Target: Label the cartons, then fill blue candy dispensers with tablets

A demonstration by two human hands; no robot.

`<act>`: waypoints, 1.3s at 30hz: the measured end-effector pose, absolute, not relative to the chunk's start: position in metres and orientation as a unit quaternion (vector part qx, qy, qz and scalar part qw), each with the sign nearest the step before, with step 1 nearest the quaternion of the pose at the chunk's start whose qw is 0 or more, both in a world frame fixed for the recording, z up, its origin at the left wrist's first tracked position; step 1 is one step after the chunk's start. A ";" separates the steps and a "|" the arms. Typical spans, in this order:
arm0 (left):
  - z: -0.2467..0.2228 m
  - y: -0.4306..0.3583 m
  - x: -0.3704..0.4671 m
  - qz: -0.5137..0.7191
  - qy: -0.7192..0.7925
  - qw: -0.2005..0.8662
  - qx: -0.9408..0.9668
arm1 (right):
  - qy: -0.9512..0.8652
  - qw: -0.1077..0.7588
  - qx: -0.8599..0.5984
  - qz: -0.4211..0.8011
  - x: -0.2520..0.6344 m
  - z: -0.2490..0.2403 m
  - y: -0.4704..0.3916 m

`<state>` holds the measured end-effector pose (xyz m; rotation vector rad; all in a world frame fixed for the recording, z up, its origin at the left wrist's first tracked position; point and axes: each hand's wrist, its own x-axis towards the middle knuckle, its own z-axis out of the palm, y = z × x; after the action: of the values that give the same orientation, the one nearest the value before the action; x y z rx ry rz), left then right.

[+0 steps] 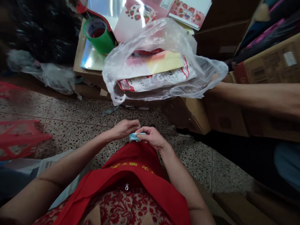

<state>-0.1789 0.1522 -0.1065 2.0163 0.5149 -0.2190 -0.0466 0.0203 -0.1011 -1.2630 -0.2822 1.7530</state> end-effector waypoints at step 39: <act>-0.104 0.105 -0.138 0.080 0.353 0.747 0.558 | 0.146 0.683 -0.427 0.574 -0.066 -0.110 0.017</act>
<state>-0.1382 0.1053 -0.1042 1.2198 0.7730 0.1745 -0.0659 0.0171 -0.1097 -0.9577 0.3277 1.2866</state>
